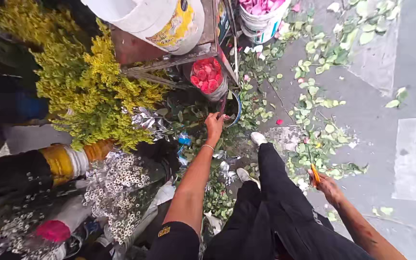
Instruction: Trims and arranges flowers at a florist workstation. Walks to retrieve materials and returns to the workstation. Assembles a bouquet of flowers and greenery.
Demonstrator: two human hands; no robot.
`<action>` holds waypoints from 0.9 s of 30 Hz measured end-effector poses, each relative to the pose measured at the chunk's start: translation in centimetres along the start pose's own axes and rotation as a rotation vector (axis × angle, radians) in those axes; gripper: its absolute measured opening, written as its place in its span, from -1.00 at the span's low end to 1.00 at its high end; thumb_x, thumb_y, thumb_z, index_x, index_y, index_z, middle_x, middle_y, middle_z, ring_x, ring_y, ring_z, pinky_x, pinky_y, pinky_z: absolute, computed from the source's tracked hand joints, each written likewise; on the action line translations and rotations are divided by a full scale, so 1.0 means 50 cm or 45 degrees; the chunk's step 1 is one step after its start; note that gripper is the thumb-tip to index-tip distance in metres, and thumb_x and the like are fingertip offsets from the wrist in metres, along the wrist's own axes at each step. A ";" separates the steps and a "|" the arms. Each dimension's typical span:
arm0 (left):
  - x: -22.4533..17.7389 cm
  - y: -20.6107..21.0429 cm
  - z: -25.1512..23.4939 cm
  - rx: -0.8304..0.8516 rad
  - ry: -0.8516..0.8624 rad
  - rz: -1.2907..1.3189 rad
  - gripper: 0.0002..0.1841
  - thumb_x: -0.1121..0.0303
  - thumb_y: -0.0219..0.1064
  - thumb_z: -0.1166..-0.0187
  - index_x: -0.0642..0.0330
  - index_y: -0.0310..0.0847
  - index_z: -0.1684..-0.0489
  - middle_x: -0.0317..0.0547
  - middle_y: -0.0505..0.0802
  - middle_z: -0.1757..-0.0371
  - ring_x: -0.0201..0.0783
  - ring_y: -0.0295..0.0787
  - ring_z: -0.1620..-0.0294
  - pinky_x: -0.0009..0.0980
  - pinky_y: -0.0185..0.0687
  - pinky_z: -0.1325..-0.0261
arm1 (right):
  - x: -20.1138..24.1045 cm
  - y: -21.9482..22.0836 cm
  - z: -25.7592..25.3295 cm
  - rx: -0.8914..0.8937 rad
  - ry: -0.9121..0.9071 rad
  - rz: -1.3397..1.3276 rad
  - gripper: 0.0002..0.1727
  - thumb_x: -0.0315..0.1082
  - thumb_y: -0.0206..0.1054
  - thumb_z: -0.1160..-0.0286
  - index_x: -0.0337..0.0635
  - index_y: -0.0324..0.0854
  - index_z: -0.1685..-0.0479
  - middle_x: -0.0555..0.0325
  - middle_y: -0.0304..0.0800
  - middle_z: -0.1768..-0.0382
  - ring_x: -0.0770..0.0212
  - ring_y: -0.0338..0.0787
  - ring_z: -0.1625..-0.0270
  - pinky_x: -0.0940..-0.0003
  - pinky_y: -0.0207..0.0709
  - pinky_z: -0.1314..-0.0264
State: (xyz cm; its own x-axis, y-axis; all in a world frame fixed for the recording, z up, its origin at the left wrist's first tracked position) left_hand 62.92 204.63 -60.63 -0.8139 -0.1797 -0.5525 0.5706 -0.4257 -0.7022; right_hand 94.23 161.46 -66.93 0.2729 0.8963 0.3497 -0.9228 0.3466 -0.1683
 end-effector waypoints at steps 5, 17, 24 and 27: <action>0.049 0.148 -0.140 0.143 -0.391 0.254 -0.53 0.40 0.34 -0.69 0.49 0.47 -0.49 0.39 0.76 -0.26 0.03 0.90 -0.05 -0.16 0.83 -0.21 | 0.026 -0.036 -0.047 -0.006 -0.032 -0.103 -0.68 -0.06 0.23 -0.71 -0.12 0.67 0.17 0.43 0.67 0.55 0.54 0.60 0.55 0.59 0.49 0.48; 0.008 0.040 0.075 0.173 -0.590 0.615 -0.51 0.45 0.18 -0.77 0.34 0.30 -0.67 0.30 0.58 -0.53 -0.10 0.90 0.09 -0.23 0.87 0.06 | 0.125 0.016 -0.095 0.086 -0.011 0.052 -0.63 -0.06 0.21 -0.76 -0.20 0.67 0.18 0.35 0.67 0.53 0.49 0.59 0.54 0.53 0.49 0.47; -0.004 -0.139 0.433 -0.124 -0.358 0.585 -0.60 0.41 0.21 -0.76 0.37 0.52 -0.50 0.22 0.73 -0.38 -0.12 0.90 0.05 -0.20 0.85 -0.06 | 0.301 0.126 -0.060 0.306 -0.316 0.374 -0.58 -0.03 0.16 -0.78 -0.26 0.66 -0.02 0.27 0.69 0.40 0.46 0.60 0.43 0.44 0.50 0.34; 0.048 -0.160 0.627 -0.252 -0.439 0.653 -0.61 0.41 0.21 -0.76 0.38 0.53 -0.49 0.24 0.75 -0.36 -0.04 0.89 -0.07 -0.12 0.83 -0.20 | 0.330 0.152 -0.046 0.336 -0.452 0.537 -0.56 -0.11 0.05 -0.84 -0.33 0.63 -0.17 0.17 0.71 0.29 0.44 0.59 0.39 0.40 0.51 0.30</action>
State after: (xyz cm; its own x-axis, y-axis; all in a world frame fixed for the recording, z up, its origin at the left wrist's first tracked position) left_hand 52.96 179.81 -42.27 -0.4024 -0.6050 -0.6870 0.8786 -0.0446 -0.4754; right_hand 92.36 179.53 -64.53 -0.1962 0.7785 0.5962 -0.9802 -0.1392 -0.1407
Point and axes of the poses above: each hand's wrist, its own z-axis away from the middle knuckle, its own y-axis out of the palm, x = y × z, the point moved 4 cm from there along -z, towards the middle knuckle
